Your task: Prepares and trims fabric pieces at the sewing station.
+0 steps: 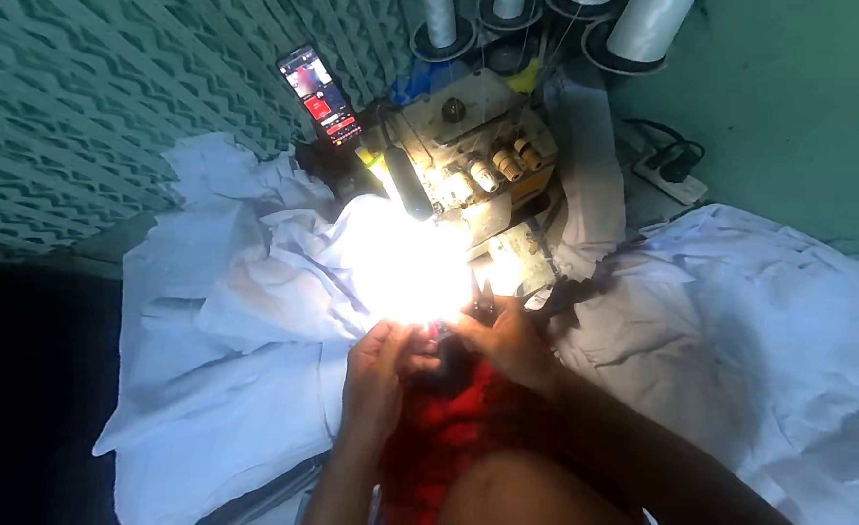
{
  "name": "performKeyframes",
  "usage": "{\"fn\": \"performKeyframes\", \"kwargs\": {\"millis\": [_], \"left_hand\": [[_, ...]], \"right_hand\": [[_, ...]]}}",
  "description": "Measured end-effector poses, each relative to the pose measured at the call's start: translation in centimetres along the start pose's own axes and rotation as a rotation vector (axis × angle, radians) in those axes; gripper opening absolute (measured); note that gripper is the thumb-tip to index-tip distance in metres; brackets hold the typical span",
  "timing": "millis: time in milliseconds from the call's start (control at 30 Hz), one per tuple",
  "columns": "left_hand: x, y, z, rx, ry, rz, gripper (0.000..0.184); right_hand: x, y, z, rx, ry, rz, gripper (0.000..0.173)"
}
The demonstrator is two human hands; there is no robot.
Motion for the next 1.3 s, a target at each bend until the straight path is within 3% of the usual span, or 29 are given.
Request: {"fn": "performKeyframes", "kwargs": {"millis": [167,333,433,500,600,733,833,933,1300], "left_hand": [[-0.6,0.6,1.0,-0.29,-0.036,-0.122,0.022],[-1.2,1.6,1.7,-0.427,0.024,-0.126,0.011],[-2.2,2.2,2.6,-0.492,0.062,-0.113,0.013],[-3.6,2.5,4.1,-0.602,0.089,-0.078,0.015],[-6.9,3.1,6.1,-0.813,0.119,-0.06,0.018],[-11.0,2.9,3.6,-0.663,-0.039,-0.17,0.018],[-11.6,2.3,2.8,-0.591,-0.139,-0.082,0.016],[-11.7,2.0,2.8,-0.543,-0.134,-0.018,0.014],[-12.0,2.0,2.8,-0.516,-0.166,0.001,0.023]], "right_hand": [[-0.3,-0.3,-0.4,-0.002,-0.001,-0.02,0.006],[-0.2,-0.5,-0.6,0.008,-0.01,-0.042,0.008],[-0.6,-2.0,-0.4,0.033,-0.06,0.075,0.009],[-1.5,-3.5,0.3,0.119,-0.115,0.216,0.021],[-3.4,-4.2,3.4,0.052,0.017,0.244,0.025],[-3.0,-3.5,4.5,-0.039,0.12,0.188,0.004],[-2.3,-3.5,4.1,-0.072,0.081,0.193,0.004],[-2.3,-3.6,3.9,-0.055,0.06,0.191,0.005],[-2.4,-3.6,3.7,-0.052,0.053,0.203,0.004]]}}
Point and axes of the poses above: each hand's wrist, its own x-axis away from the middle knuckle, its own y-axis out of the palm, z = x × y, the point moved 10 cm from there along -x, towards the middle knuckle, and after that the axes turned 2 degrees about z, right-handed, at the moved point
